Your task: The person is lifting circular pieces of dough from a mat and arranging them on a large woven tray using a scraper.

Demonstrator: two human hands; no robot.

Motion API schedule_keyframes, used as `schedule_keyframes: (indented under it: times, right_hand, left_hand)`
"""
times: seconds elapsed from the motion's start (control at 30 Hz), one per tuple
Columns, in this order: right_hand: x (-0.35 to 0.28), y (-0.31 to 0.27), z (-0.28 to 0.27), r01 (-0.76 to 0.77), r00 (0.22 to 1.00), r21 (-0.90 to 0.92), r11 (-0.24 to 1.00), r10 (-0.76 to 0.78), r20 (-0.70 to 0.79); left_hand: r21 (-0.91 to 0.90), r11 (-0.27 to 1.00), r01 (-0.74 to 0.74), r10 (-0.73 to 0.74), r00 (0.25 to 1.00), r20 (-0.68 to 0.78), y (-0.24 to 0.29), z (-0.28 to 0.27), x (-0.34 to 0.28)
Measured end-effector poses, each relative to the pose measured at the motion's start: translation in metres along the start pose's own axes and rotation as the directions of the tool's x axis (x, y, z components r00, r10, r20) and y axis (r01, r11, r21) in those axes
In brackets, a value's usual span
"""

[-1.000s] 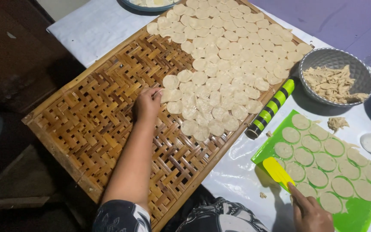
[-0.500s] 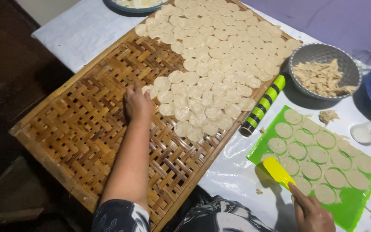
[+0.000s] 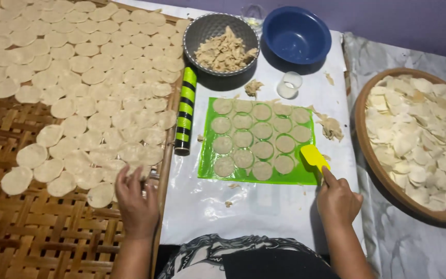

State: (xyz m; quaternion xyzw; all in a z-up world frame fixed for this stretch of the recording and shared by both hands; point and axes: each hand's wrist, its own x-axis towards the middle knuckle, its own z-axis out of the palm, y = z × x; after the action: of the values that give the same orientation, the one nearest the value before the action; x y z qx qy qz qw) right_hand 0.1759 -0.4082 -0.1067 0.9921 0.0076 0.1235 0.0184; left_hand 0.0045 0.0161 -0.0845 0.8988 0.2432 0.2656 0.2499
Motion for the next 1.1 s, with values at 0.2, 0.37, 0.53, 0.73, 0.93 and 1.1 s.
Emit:
schedule_keyframes:
  times: [0.2, 0.37, 0.53, 0.73, 0.93, 1.1]
  right_hand:
    - [0.027, 0.001, 0.005, 0.023, 0.99, -0.054, 0.998, -0.015, 0.141]
    - [0.041, -0.005, -0.014, 0.038, 0.973, -0.083, 0.996, -0.018, 0.229]
    - [0.048, -0.002, 0.017, 0.031, 0.982, -0.076, 0.997, -0.016, 0.186]
    - [0.058, 0.005, 0.034, -0.368, 0.917, 0.565, 0.738, 0.188, 0.351]
    - [0.047, -0.015, -0.002, -0.234, 0.97, 0.864, 0.445, 0.053, 0.235]
    - [0.026, -0.052, -0.05, 0.097, 0.909, 0.917, 0.387, -0.41, 0.076]
  left_hand:
    - [-0.036, 0.996, -0.078, 0.084, 0.975, 0.207, 0.044, 0.031, -0.025]
    - [-0.088, 0.994, -0.068, 0.088, 0.965, 0.246, 0.051, 0.037, -0.033]
    - [-0.113, 0.992, -0.048, 0.075, 0.966, 0.247, 0.055, 0.034, -0.036]
    - [-0.203, 0.967, 0.154, -0.091, 0.952, 0.292, 0.08, 0.02, -0.023]
    - [-0.517, 0.845, 0.136, -0.028, 0.977, 0.211, 0.077, 0.038, -0.015]
    - [-0.676, 0.288, 0.678, -0.146, 0.729, 0.669, 0.081, 0.058, 0.015]
